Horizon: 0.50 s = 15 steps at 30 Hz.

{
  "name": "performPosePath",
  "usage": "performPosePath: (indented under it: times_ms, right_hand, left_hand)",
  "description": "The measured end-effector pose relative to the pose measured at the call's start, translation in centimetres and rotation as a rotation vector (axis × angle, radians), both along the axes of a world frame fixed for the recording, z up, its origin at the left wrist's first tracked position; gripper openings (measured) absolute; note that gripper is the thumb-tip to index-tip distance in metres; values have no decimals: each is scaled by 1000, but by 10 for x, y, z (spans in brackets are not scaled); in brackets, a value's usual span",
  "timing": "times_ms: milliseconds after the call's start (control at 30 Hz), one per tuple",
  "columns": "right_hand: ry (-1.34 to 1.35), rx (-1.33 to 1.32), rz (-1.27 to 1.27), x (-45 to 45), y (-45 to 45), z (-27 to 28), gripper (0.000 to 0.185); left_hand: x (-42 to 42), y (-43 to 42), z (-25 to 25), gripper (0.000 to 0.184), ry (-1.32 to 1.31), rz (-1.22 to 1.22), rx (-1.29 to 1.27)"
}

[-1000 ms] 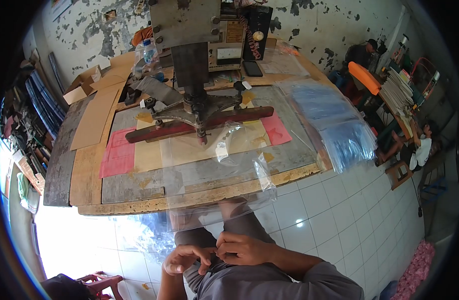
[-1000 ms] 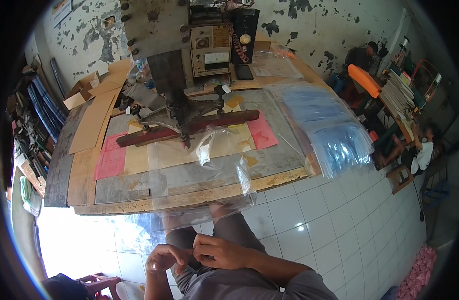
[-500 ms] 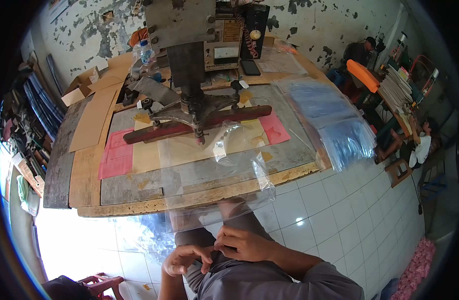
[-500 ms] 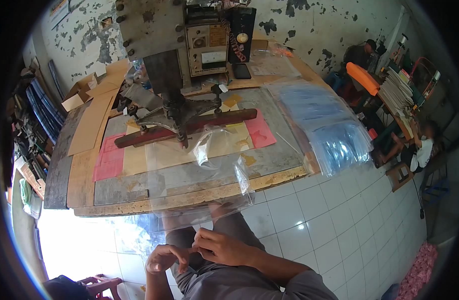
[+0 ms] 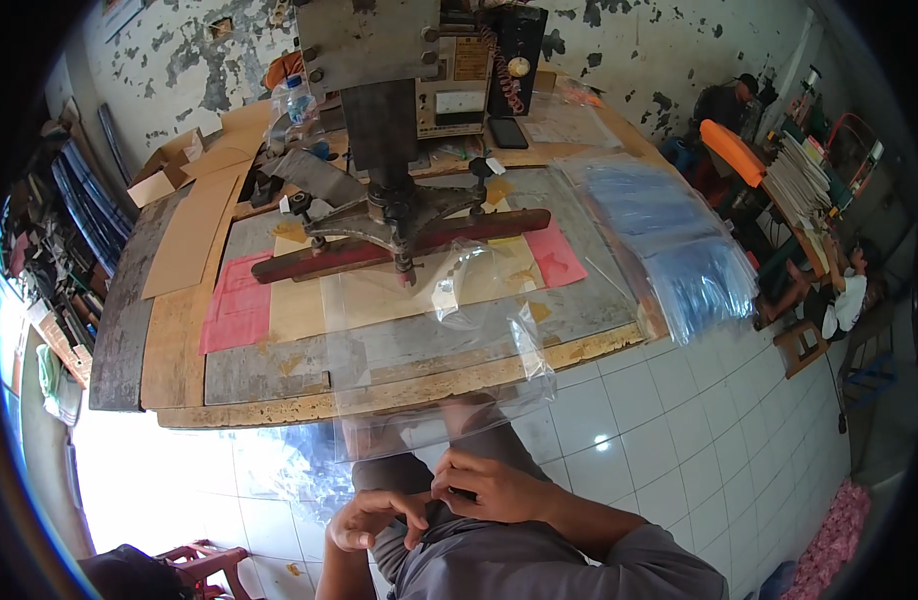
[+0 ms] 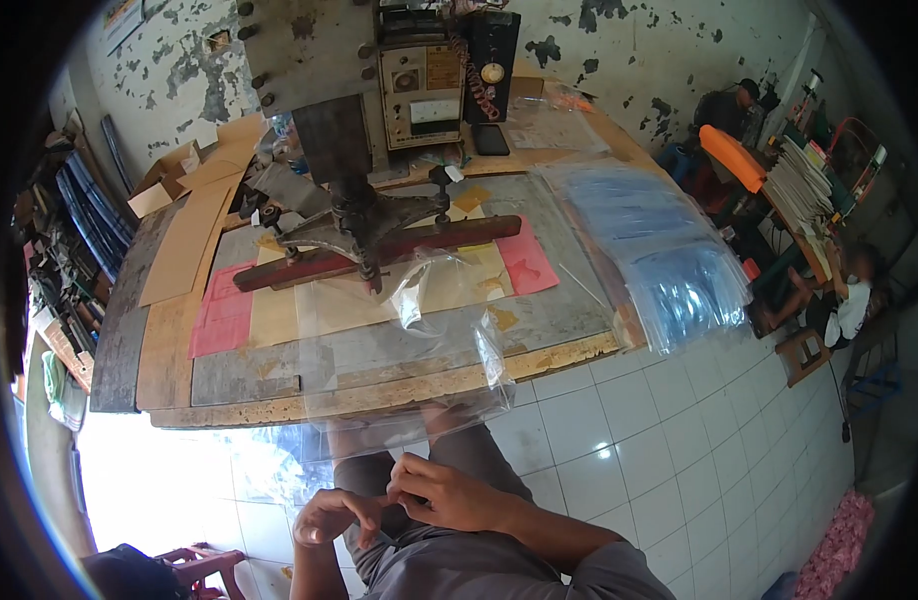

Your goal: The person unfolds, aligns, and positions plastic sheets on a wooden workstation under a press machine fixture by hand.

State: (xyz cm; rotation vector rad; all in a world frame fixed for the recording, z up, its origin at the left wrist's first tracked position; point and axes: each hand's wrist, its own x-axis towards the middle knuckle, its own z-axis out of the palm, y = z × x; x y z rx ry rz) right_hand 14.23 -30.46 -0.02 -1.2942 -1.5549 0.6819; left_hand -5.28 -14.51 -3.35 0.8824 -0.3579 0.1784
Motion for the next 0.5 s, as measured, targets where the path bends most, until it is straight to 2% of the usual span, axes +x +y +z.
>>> performPosePath:
  times_ms: [500]
  right_hand:
    - [-81, 51, 41, 0, -1, 0, 17]
  left_hand:
    - [-4, 1, -2, 70, 6, -15, -13]
